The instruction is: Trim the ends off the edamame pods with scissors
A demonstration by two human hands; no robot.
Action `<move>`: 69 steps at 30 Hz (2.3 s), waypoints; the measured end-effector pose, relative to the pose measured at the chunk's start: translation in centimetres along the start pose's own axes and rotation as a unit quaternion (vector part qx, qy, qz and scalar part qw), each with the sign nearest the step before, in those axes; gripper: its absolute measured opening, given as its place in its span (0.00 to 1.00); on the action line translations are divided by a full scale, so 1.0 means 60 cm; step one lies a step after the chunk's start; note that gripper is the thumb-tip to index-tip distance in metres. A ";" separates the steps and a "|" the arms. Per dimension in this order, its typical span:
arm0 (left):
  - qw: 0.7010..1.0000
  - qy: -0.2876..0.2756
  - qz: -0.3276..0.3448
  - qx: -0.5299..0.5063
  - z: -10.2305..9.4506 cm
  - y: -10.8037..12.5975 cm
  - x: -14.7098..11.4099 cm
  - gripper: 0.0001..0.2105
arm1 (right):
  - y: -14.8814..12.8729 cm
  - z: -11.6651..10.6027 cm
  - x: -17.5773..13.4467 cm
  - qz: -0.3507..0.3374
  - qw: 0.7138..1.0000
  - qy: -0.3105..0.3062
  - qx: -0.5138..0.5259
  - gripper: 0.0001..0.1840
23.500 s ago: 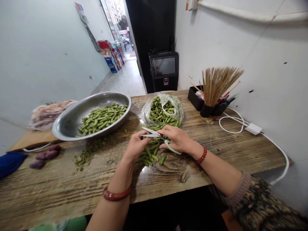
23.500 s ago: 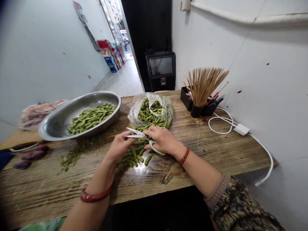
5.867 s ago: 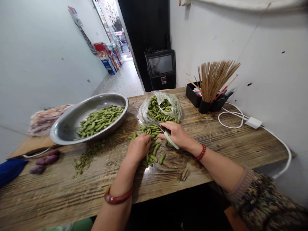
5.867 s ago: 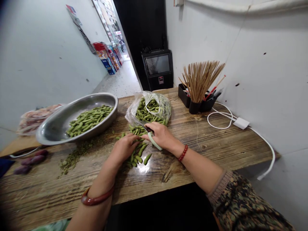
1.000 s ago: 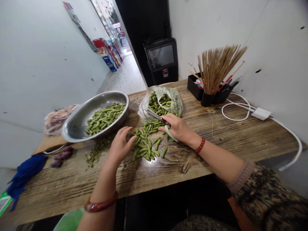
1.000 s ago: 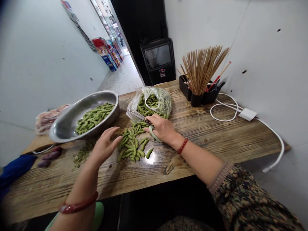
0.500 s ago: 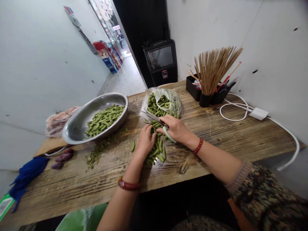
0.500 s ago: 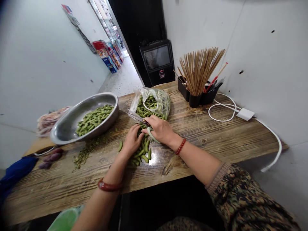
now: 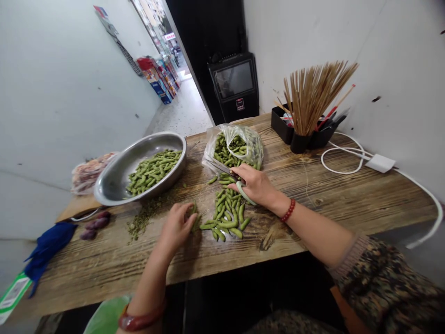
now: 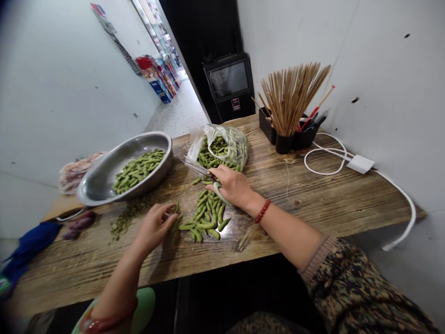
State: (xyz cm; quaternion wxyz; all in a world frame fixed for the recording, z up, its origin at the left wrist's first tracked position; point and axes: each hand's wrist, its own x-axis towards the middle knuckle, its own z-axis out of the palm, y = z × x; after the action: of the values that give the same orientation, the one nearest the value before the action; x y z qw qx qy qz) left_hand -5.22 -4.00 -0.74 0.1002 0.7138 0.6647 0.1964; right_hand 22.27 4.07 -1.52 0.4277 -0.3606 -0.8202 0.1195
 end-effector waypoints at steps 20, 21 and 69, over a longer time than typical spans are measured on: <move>0.963 0.005 -0.016 0.269 0.019 -0.001 0.112 0.15 | -0.005 -0.001 -0.002 0.005 1.000 -0.022 -0.002 0.20; 0.957 -0.001 -0.026 0.290 0.019 0.004 0.109 0.15 | -0.005 -0.001 -0.002 0.006 1.000 -0.023 -0.003 0.20; 0.754 -0.186 -0.034 -0.629 0.047 0.117 0.094 0.15 | -0.016 -0.012 0.007 -0.013 0.999 -0.018 0.045 0.26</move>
State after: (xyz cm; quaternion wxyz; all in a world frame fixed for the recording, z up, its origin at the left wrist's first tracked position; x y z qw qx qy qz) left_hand 2.57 1.20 0.41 0.6553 0.4891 0.3828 0.4299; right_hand 22.22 3.61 -0.33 0.4304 -0.3276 -0.8263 0.1571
